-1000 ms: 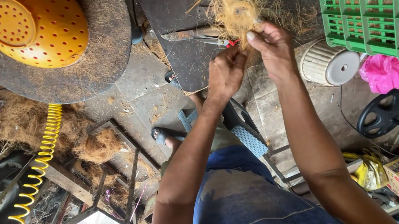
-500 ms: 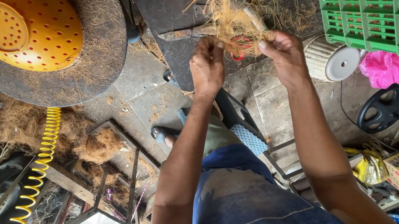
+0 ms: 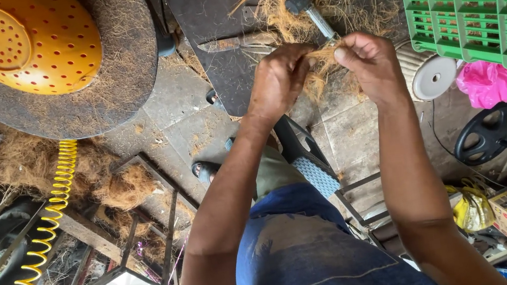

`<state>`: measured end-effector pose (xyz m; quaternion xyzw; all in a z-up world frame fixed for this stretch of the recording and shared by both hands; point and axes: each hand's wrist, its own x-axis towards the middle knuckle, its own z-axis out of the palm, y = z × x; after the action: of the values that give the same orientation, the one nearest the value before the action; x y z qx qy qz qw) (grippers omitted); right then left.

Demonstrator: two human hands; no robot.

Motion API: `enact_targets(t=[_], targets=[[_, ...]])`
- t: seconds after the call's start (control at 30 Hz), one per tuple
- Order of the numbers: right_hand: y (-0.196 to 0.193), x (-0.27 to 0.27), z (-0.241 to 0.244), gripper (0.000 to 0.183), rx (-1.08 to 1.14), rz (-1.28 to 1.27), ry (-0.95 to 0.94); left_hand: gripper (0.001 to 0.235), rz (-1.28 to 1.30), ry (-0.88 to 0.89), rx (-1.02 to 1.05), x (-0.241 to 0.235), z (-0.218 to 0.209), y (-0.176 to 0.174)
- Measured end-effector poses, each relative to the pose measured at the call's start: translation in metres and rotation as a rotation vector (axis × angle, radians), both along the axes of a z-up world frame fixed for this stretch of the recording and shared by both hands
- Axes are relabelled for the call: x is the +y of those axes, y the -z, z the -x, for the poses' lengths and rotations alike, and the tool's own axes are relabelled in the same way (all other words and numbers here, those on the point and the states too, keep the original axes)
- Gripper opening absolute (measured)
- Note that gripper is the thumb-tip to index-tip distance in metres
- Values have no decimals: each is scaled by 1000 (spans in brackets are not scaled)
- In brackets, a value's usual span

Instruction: The person holds a coconut shell and sprays it with a paint gun, then rubs the surface with a green bottle, and finally attaches loose coconut fibers by hand. The person repeats spraying and rubbing actions on the same shell throughout the clip.

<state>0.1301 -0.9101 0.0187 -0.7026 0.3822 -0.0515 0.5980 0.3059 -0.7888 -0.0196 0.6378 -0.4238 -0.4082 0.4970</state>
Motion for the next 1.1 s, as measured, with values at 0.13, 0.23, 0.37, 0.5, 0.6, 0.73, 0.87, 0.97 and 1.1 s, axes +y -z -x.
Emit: enact_targets(t=[0.13, 0.23, 0.37, 0.5, 0.6, 0.73, 0.87, 0.97, 1.1], targets=[[-20, 0, -18, 31, -65, -39, -55, 15, -18, -103, 56, 5, 9, 11], [-20, 2, -23, 45, -121, -54, -106, 28, -26, -112, 75, 6, 10, 3], [-13, -6, -13, 15, -114, -46, -125, 34, -21, -68, 104, 13, 4, 0], [-7, -15, -4, 12, -116, -4, -202, 26, -33, -13, 175, 22, 1, 8], [-10, -18, -1, 10, -107, 43, -221, 21, -35, 24, 129, 26, -2, 16], [-8, -24, 12, 8, -74, 58, -37, 18, -64, -26, 105, 36, -8, 29], [-21, -27, 18, 6, -3, 131, 205, 11, -127, -79, -187, 45, -23, 36], [-29, -37, 24, 11, -12, 167, 424, 21, -111, -224, -338, 52, -36, 54], [-36, -41, 21, 2, -113, 100, 458, 9, -96, -260, -316, 21, -27, 39]])
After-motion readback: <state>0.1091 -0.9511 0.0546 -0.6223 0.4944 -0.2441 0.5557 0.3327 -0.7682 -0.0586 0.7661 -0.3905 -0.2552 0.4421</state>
